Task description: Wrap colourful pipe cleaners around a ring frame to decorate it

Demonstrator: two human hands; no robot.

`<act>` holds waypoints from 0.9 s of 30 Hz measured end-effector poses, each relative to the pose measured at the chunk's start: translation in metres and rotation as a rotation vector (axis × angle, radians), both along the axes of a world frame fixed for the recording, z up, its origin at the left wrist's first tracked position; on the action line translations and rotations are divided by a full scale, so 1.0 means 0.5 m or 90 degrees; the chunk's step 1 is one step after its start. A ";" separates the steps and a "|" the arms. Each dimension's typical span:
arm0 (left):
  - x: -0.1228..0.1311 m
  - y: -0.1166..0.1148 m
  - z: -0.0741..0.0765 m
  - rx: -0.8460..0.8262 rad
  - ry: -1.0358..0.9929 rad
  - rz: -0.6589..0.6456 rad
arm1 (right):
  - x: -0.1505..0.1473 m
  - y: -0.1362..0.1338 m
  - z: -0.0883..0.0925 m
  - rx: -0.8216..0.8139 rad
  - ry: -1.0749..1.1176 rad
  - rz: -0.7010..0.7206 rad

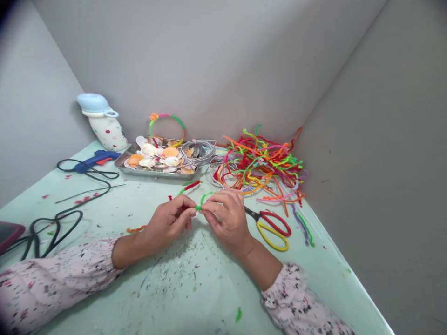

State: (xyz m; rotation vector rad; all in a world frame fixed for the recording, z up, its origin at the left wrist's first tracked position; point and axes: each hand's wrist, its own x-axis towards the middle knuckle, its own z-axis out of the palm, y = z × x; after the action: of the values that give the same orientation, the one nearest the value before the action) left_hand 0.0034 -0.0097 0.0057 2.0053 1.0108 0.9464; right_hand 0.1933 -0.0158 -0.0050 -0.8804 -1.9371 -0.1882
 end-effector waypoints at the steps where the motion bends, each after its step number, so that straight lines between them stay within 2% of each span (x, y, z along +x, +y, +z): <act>1: 0.000 0.000 0.000 0.001 0.001 0.000 | 0.000 0.000 0.000 0.000 -0.001 0.000; 27: -0.002 -0.002 0.007 0.038 0.034 0.002 | -0.001 -0.004 0.005 0.001 -0.020 -0.021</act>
State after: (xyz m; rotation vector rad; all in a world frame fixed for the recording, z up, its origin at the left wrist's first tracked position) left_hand 0.0023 -0.0108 0.0092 2.0887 1.0259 0.9389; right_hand 0.1929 -0.0180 -0.0025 -0.9141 -1.9513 -0.2244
